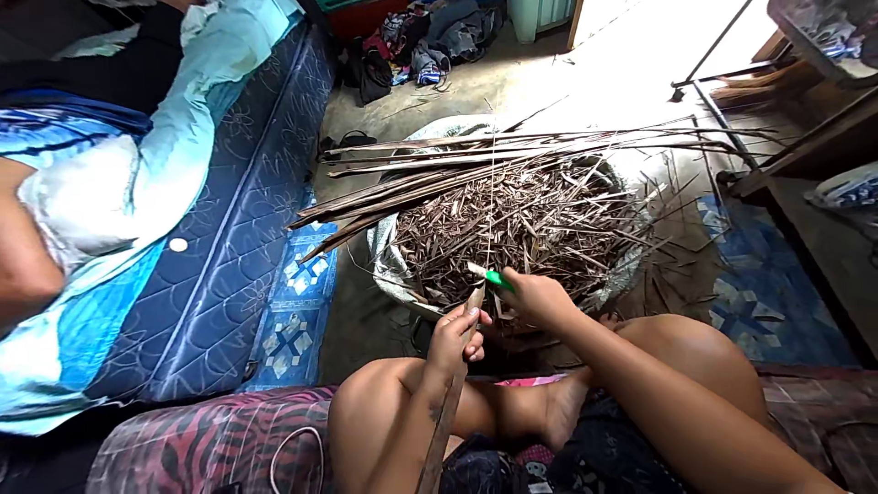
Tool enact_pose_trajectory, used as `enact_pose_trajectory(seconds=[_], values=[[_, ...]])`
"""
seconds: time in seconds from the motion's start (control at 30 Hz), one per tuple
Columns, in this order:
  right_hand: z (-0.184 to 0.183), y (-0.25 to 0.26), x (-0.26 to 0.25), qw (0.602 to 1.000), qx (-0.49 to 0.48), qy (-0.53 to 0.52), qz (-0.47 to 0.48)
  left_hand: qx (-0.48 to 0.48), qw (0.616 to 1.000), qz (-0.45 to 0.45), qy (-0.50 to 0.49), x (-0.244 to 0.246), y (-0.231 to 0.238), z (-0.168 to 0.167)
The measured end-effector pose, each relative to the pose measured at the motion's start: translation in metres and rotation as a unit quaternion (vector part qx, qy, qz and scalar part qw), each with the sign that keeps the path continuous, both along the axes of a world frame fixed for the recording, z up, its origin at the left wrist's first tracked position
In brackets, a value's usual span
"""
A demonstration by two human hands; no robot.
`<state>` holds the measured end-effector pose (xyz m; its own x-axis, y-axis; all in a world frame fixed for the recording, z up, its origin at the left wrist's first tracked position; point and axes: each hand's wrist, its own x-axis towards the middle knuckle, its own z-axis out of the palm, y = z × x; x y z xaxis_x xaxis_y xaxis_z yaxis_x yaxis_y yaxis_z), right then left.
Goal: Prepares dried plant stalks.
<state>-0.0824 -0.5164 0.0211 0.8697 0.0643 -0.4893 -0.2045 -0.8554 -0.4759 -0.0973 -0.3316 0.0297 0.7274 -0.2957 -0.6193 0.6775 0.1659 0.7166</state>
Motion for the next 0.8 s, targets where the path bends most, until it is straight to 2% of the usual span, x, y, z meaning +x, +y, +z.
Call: enact_pose_trajectory(seconds=[0.1,0.23,0.3,0.43,0.5,0.63,0.73,0.8], values=[[-0.002,-0.013,0.011,0.999,-0.011,0.009,-0.041,-0.02,1.0,-0.017,0.003,-0.002,-0.001,-0.001],[-0.003,-0.008,-0.001,0.997,0.055,0.001,0.046,-0.021,1.0,0.018,0.006,-0.001,0.0,-0.002],[0.002,-0.005,-0.004,0.997,0.05,0.0,0.061,-0.023,1.0,0.016,0.01,0.001,0.003,0.001],[0.006,-0.024,0.011,0.998,0.005,-0.004,-0.068,-0.053,0.997,-0.046,0.02,-0.005,0.001,0.007],[0.001,-0.038,0.018,0.991,0.021,-0.004,-0.129,-0.064,0.996,-0.067,0.014,-0.01,-0.002,0.008],[-0.003,-0.047,0.018,0.96,0.152,-0.06,-0.227,-0.069,0.994,-0.084,-0.006,-0.01,-0.004,0.001],[-0.014,-0.047,0.017,0.904,0.304,-0.094,-0.286,-0.074,0.991,-0.105,-0.024,-0.014,-0.005,-0.002],[-0.018,-0.045,0.018,0.879,0.356,-0.111,-0.298,-0.082,0.99,-0.111,-0.042,-0.018,-0.008,-0.004]])
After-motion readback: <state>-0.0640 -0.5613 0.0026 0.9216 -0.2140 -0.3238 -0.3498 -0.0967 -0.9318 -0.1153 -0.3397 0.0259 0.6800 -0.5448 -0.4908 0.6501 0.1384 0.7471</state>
